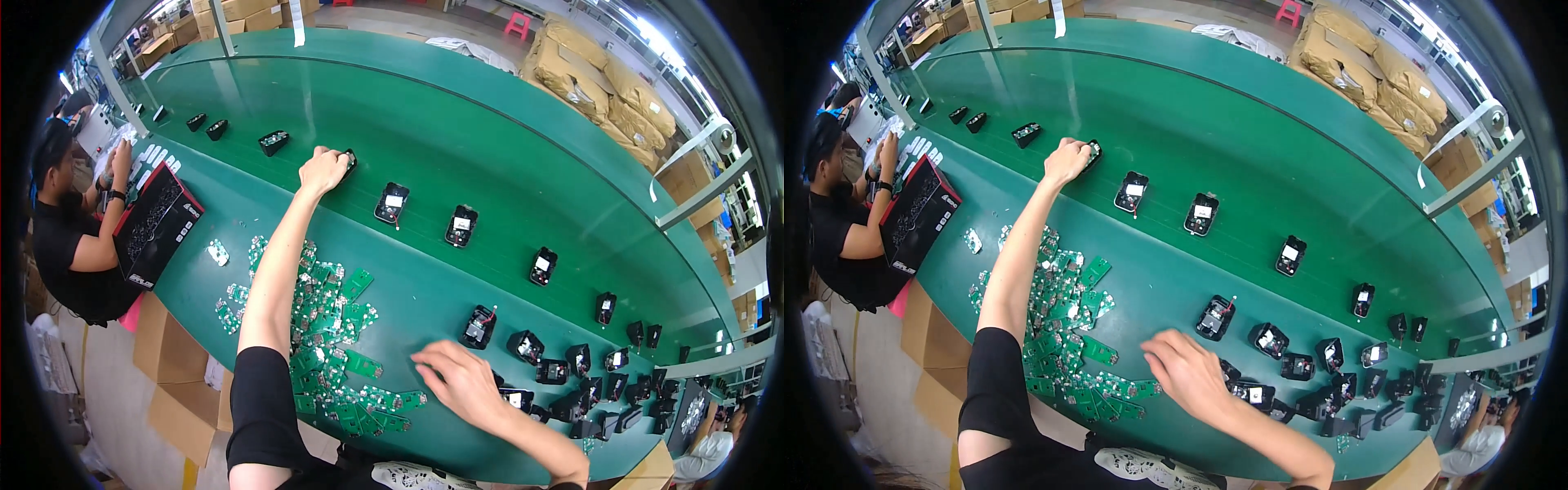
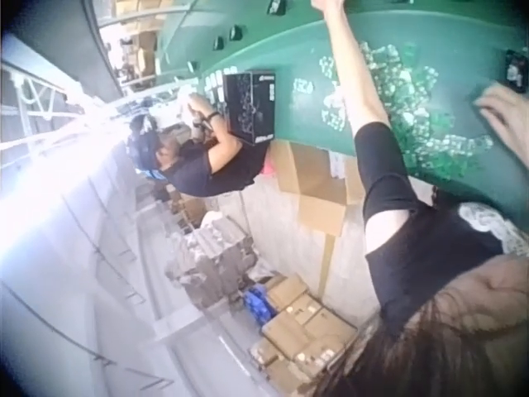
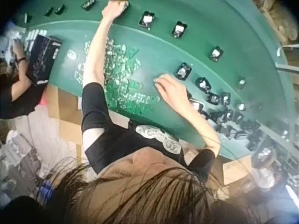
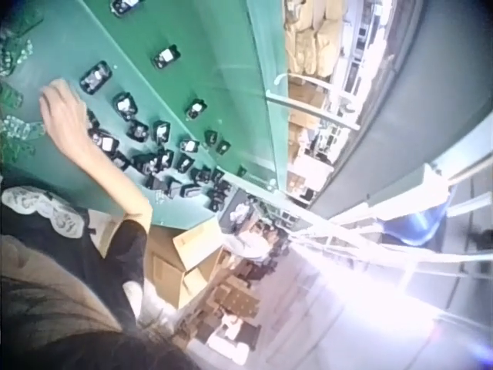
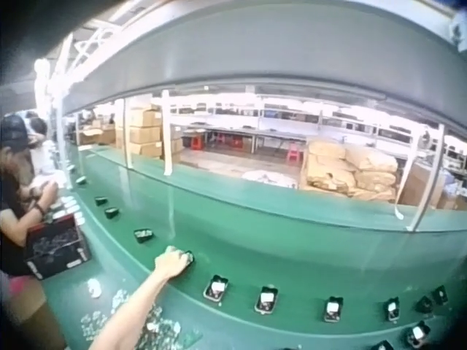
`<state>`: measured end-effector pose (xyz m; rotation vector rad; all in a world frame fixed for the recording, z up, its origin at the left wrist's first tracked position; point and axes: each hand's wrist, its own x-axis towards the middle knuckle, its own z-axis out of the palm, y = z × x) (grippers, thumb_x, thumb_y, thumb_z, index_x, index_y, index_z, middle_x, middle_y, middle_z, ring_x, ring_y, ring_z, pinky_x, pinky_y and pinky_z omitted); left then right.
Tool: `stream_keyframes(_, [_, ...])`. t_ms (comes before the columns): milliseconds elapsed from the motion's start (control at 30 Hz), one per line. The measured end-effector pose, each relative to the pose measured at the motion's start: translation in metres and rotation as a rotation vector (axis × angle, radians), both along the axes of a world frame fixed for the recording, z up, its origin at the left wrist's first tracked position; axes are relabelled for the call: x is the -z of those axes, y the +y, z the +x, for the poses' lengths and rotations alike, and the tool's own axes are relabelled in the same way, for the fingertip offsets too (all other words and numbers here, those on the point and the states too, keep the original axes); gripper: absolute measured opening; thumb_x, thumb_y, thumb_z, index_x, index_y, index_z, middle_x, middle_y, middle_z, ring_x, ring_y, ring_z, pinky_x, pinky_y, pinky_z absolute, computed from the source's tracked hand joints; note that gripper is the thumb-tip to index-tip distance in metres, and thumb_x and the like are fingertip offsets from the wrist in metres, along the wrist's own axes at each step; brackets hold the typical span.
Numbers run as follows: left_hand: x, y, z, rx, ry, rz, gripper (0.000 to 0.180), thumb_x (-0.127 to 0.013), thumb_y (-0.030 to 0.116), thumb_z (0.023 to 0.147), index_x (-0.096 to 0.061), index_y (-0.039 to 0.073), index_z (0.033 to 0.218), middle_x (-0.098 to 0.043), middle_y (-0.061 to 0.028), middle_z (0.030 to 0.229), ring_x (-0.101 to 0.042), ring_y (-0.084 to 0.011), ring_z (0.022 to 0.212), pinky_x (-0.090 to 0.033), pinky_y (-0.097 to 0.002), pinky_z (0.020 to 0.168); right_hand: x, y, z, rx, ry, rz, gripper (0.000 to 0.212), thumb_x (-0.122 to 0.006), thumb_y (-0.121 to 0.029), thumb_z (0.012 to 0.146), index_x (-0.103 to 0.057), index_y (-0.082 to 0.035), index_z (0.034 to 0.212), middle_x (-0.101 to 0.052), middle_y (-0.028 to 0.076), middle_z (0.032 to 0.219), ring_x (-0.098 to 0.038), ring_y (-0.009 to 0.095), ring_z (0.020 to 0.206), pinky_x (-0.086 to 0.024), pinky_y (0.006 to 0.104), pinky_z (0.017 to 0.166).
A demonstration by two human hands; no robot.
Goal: The person assembles circuit boards into plastic housings by hand, taking the components from a cardboard box and fitting them together.
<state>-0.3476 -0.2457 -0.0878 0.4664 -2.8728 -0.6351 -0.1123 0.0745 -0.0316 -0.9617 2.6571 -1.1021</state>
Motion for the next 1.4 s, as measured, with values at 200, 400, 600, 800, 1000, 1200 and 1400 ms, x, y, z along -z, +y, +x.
stream_keyframes(200, [0.020, -0.050, -0.027, 0.060, -0.058, -0.043, 0.046, -0.041, 0.038, 0.079, -0.054, 0.017, 0.118, -0.047, -0.0121, 0.125, -0.038, -0.0341, 0.115, -0.032, -0.0435, 0.097, 0.033, -0.072, -0.053, -0.203, 0.209, 0.057, 0.031, -0.059, -0.002, 0.071, -0.057, -0.006, 0.102, -0.053, 0.008, 0.105, -0.053, 0.026, 0.087, -0.051, 0.0349, 0.061])
stream_keyframes(400, [0.005, -0.043, -0.012, -0.196, 0.109, 0.001, 0.049, -0.055, 0.035, 0.076, -0.050, 0.011, 0.119, -0.051, -0.0152, 0.119, -0.047, -0.0328, 0.104, -0.046, -0.0410, 0.079, 0.057, -0.110, -0.098, -0.355, 0.302, 0.143, 0.043, -0.059, 0.001, 0.064, -0.055, -0.003, 0.107, -0.052, 0.010, 0.097, -0.050, 0.028, 0.088, -0.050, 0.0363, 0.063])
stream_keyframes(600, [-0.049, 0.048, 0.026, 0.958, 0.438, -0.498, 0.056, -0.052, -0.005, 0.065, -0.051, 0.017, 0.116, -0.047, -0.0071, 0.125, -0.047, -0.0304, 0.108, -0.044, -0.0389, 0.084, 0.052, -0.084, -0.106, -0.220, 0.073, 0.149, 0.031, -0.065, -0.009, 0.071, -0.058, -0.004, 0.100, -0.056, 0.011, 0.085, -0.054, 0.029, 0.085, -0.049, 0.0380, 0.069])
stream_keyframes(800, [-0.035, 0.067, 0.026, 0.988, -0.079, -0.747, 0.041, -0.064, 0.001, 0.062, -0.056, 0.013, 0.101, -0.052, -0.0020, 0.103, -0.054, -0.0239, 0.091, -0.051, -0.0318, 0.069, 0.023, -0.039, -0.100, -0.060, -0.610, -0.046, 0.017, -0.063, -0.011, 0.076, -0.058, -0.001, 0.090, -0.062, 0.007, 0.081, -0.062, 0.011, 0.069, -0.046, 0.0228, 0.036])
stream_keyframes(1000, [-0.042, 0.052, 0.054, 0.757, 0.003, -0.510, 0.043, -0.069, 0.022, 0.061, -0.051, 0.005, 0.096, -0.060, -0.0111, 0.083, -0.060, -0.0290, 0.077, -0.050, -0.0381, 0.066, -0.018, 0.024, -0.056, 0.035, -0.884, -0.347, 0.018, -0.060, -0.010, 0.079, -0.051, 0.002, 0.090, -0.062, 0.013, 0.086, -0.064, 0.014, 0.074, -0.046, 0.0218, 0.036])
stream_keyframes(1200, [-0.082, 0.126, 0.187, 0.343, -0.291, 1.411, 0.029, -0.055, 0.027, 0.077, -0.049, 0.007, 0.097, -0.055, -0.0048, 0.070, -0.058, -0.0169, 0.062, -0.052, -0.0359, 0.053, -0.027, 0.080, 0.000, 0.189, -0.826, -0.749, 0.014, -0.057, 0.002, 0.078, -0.044, -0.002, 0.080, -0.061, 0.015, 0.082, -0.063, 0.016, 0.068, -0.048, 0.0230, 0.035])
stream_keyframes(1400, [-0.051, 0.184, 0.291, 0.433, -0.534, 2.127, 0.057, -0.056, 0.013, 0.076, -0.031, 0.009, 0.128, -0.052, -0.0165, 0.103, -0.057, -0.0329, 0.089, -0.055, -0.0472, 0.051, -0.030, 0.094, 0.044, 0.416, -0.615, -0.748, 0.016, -0.062, -0.005, 0.079, -0.047, -0.004, 0.079, -0.054, 0.004, 0.071, -0.055, 0.009, 0.058, -0.048, 0.0198, 0.040])
